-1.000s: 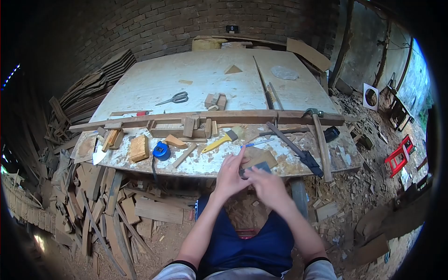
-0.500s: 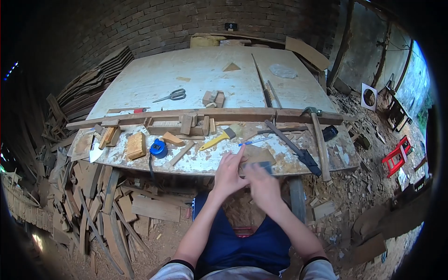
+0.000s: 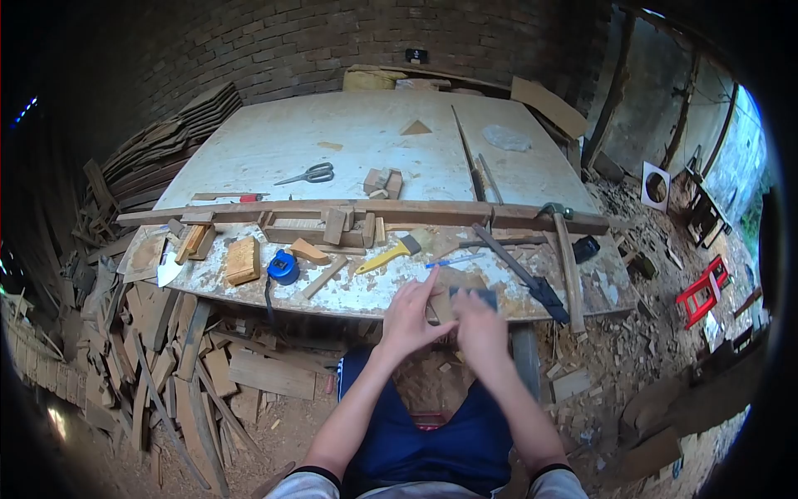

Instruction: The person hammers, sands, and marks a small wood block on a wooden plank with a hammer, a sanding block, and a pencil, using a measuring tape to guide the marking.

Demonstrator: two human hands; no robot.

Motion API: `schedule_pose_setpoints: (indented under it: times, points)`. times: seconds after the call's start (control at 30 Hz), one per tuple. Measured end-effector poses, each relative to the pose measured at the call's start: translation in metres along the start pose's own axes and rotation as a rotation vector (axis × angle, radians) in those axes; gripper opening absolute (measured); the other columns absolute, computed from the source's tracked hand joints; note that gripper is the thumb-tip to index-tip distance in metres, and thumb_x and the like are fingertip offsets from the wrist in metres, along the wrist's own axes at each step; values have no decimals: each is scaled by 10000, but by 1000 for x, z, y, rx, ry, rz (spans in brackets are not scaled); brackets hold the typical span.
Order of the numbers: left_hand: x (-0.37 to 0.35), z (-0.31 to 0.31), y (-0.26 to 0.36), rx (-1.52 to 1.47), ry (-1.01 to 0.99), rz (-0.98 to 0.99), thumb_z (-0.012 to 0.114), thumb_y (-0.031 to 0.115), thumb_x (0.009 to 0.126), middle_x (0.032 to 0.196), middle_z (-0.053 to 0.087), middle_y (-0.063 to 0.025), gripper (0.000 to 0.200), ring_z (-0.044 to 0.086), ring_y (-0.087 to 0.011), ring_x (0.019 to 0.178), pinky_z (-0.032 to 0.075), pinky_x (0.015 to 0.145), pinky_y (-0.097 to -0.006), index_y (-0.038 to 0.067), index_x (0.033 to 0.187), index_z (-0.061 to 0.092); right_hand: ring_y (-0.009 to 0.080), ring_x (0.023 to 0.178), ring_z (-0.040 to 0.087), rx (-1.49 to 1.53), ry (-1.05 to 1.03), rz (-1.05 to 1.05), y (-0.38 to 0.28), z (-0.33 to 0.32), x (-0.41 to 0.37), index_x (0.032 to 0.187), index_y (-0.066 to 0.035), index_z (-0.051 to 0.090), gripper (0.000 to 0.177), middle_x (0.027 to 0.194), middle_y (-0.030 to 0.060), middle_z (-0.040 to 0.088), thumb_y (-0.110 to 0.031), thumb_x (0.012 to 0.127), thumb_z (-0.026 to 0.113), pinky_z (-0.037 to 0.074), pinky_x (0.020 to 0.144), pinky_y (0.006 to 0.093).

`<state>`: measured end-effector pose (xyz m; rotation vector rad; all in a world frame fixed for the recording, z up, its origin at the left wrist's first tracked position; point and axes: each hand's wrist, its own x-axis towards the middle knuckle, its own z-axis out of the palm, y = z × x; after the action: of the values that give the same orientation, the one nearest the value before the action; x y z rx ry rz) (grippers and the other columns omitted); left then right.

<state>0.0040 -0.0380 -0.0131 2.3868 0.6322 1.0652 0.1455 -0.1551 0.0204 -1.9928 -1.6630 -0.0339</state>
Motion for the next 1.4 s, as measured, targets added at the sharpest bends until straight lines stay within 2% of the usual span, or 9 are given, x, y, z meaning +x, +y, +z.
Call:
schedule_pose_setpoints:
  times: [0.07,0.2,0.33,0.47,0.6,0.7,0.83,1.3,1.4]
  points:
    - [-3,6,-10,-6,18,11,987,283,732,1194,774,-110,1203,706,-340,1144,530,1084,-459,52,1738,368,362,1278,738,72,53,-222,-5,10,-18,1209,-41,794,248,1316,191,778,-52,1003,657,636,979,495]
    - [-2,-1,1,-8,7,-31,988,277,722,1197,770,-109,1215,707,-329,1142,536,1074,-455,73,1744,365,394,1298,724,103,70,30,40,1,11,1257,-32,777,291,1340,193,777,-42,987,670,625,1030,502]
    - [-3,1,-4,-26,-10,-44,987,274,719,1210,769,-107,1218,706,-330,1147,537,1076,-453,84,1748,362,348,1255,753,-41,68,-212,5,17,-16,1222,-39,797,288,1343,157,783,-89,967,673,641,987,498]
    - [-3,1,-1,3,-5,-56,975,266,723,1216,768,-103,1208,706,-332,1152,539,1076,-453,89,1749,362,382,1239,757,15,-9,30,31,-3,8,1269,-32,780,341,1329,200,778,-83,948,678,632,1015,479]
    - [-4,4,-9,-20,-1,-50,967,261,724,1215,770,-101,1197,707,-336,1155,544,1072,-460,94,1747,368,366,1169,775,-136,136,-295,2,22,-17,1276,-25,768,354,1283,195,784,-75,937,679,639,991,474]
    - [-4,5,-7,-24,25,-27,955,222,713,1205,774,-99,1196,708,-340,1154,548,1066,-462,94,1747,368,396,1134,781,24,-104,-94,7,-6,-2,1274,-5,757,369,1260,182,788,-79,917,702,640,980,479]
    - [-1,6,-5,-12,55,-32,955,215,710,1193,776,-101,1177,709,-342,1151,553,1058,-465,91,1736,392,369,1159,777,-284,164,-131,9,22,-4,1290,-3,749,369,1271,184,781,-78,934,682,635,980,487]
    - [-5,7,-1,2,46,-51,1003,246,688,1165,770,-107,1239,718,-328,1122,565,1025,-459,59,1739,373,400,1269,743,23,-15,91,33,-8,19,1172,-27,777,250,1333,208,780,-67,979,623,625,1023,508]
    - [-6,6,-5,-23,49,-45,1011,269,685,1171,770,-108,1254,715,-328,1124,565,1026,-457,52,1740,368,419,1288,735,-116,44,-60,17,8,1,1229,1,757,288,1363,227,769,-39,964,651,615,1051,500]
